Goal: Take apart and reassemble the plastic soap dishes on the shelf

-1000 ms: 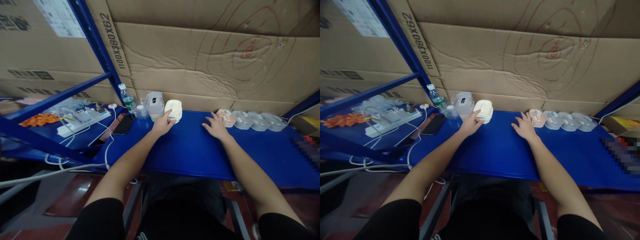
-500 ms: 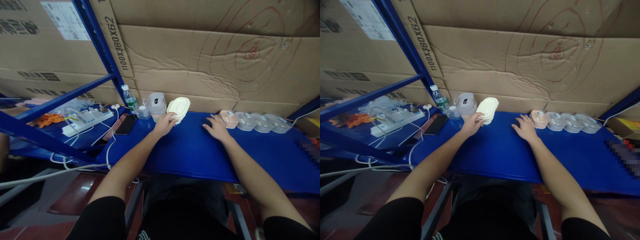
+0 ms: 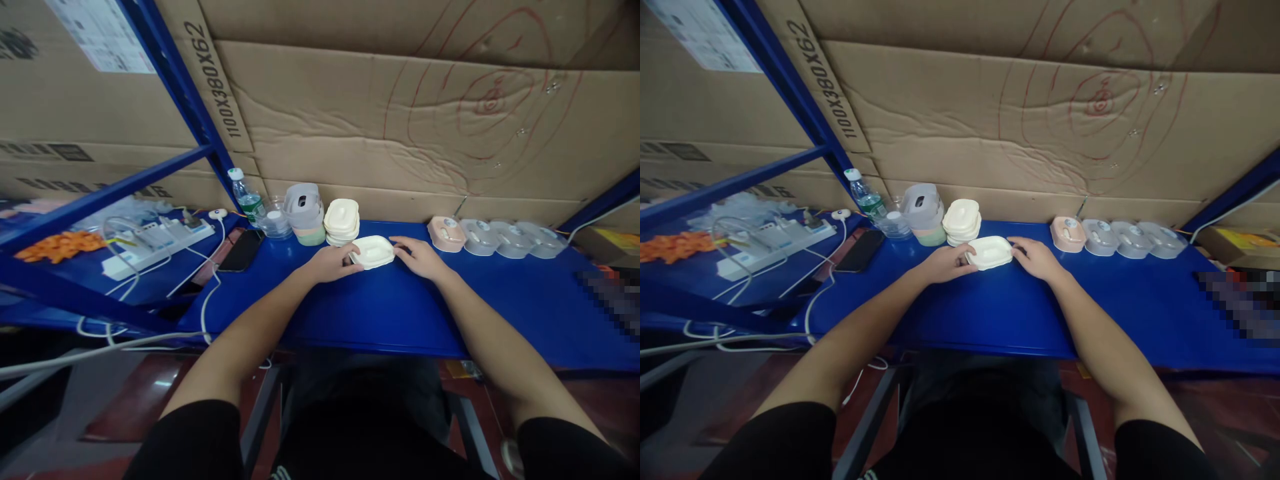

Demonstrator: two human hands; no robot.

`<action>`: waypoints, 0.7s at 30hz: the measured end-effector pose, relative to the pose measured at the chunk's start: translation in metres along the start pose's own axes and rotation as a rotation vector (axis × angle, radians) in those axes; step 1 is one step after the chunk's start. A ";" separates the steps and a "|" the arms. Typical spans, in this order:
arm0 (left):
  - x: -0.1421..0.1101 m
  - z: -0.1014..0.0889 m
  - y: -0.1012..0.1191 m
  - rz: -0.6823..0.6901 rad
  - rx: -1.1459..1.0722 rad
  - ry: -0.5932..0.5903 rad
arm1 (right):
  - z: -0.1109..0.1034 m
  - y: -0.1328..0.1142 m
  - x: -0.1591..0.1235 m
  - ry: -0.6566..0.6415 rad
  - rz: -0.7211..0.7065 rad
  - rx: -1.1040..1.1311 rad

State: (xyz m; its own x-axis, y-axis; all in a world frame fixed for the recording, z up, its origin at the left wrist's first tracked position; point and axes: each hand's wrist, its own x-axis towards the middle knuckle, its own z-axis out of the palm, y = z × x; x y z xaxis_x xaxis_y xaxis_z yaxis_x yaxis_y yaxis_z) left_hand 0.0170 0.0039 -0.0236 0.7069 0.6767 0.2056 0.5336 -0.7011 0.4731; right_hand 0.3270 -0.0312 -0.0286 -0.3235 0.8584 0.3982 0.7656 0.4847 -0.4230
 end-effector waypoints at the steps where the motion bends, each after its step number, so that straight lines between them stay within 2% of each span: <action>1: 0.000 -0.001 -0.001 -0.015 0.007 -0.010 | 0.000 0.000 0.000 -0.022 -0.012 -0.004; 8: 0.001 -0.004 -0.003 -0.102 0.037 -0.073 | 0.000 0.002 0.002 -0.111 -0.021 -0.047; 12: 0.002 -0.005 -0.005 -0.132 0.047 -0.061 | 0.001 0.005 0.001 -0.143 -0.026 -0.046; 14: 0.002 -0.005 -0.006 -0.137 0.033 0.009 | 0.001 0.005 0.001 -0.147 -0.024 -0.046; 19: 0.004 -0.007 -0.018 -0.150 -0.024 0.345 | -0.001 0.002 0.001 -0.163 -0.011 -0.042; 21: 0.005 -0.008 -0.025 -0.174 -0.039 0.439 | -0.001 0.003 0.001 -0.168 -0.009 -0.042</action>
State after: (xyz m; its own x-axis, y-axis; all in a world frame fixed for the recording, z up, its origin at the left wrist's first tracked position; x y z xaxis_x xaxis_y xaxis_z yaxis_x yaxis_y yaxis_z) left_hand 0.0037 0.0267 -0.0281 0.3407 0.8205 0.4590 0.6029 -0.5652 0.5631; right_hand 0.3292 -0.0289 -0.0288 -0.4158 0.8718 0.2587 0.7836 0.4879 -0.3846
